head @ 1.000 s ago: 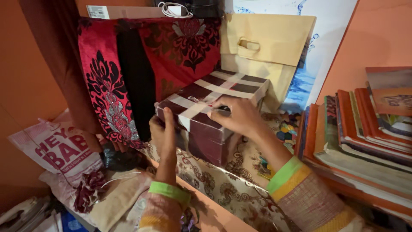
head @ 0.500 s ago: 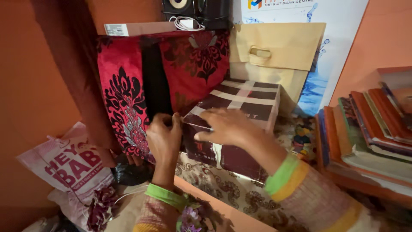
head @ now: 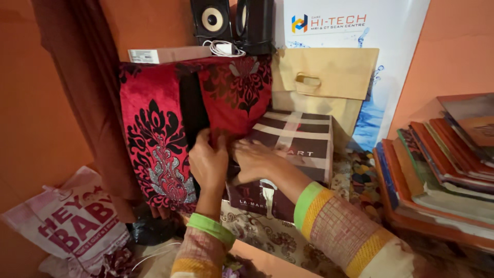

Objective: The person picks up books and papers from a bed and places them onto a growing stack on a nearby surface. The person also picks up a taped box and places it on the same surface.

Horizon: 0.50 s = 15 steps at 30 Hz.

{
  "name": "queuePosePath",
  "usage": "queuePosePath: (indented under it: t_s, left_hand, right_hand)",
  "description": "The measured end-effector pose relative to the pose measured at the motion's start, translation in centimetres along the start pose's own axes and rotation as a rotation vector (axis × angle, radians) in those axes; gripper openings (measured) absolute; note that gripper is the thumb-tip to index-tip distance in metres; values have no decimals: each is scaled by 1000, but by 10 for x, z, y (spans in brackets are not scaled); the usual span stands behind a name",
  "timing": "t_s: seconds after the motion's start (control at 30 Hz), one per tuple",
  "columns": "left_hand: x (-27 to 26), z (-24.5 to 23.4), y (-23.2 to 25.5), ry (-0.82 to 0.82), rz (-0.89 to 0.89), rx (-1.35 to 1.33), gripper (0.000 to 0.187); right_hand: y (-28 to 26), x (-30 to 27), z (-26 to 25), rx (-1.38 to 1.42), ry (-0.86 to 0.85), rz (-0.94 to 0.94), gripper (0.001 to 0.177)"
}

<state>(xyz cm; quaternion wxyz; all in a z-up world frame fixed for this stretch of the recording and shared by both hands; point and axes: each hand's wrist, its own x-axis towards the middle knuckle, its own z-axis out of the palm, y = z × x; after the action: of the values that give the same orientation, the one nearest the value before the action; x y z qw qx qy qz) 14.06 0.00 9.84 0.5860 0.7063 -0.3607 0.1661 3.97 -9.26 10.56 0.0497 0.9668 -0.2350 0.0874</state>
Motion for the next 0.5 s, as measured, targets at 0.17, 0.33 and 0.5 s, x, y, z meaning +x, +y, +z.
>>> queuePosePath:
  t_s: [0.17, 0.33, 0.5]
  left_hand:
    - [14, 17, -20, -93, -97, 97, 44]
    - [8, 27, -44, -4, 59, 129, 34]
    - [0, 10, -47, 26, 131, 184, 32]
  right_hand:
    - [-9, -12, -13, -18, 62, -70, 99]
    - [-16, -18, -16, 20, 92, -63, 96]
    - [-15, -15, -5, 58, 82, -16, 95]
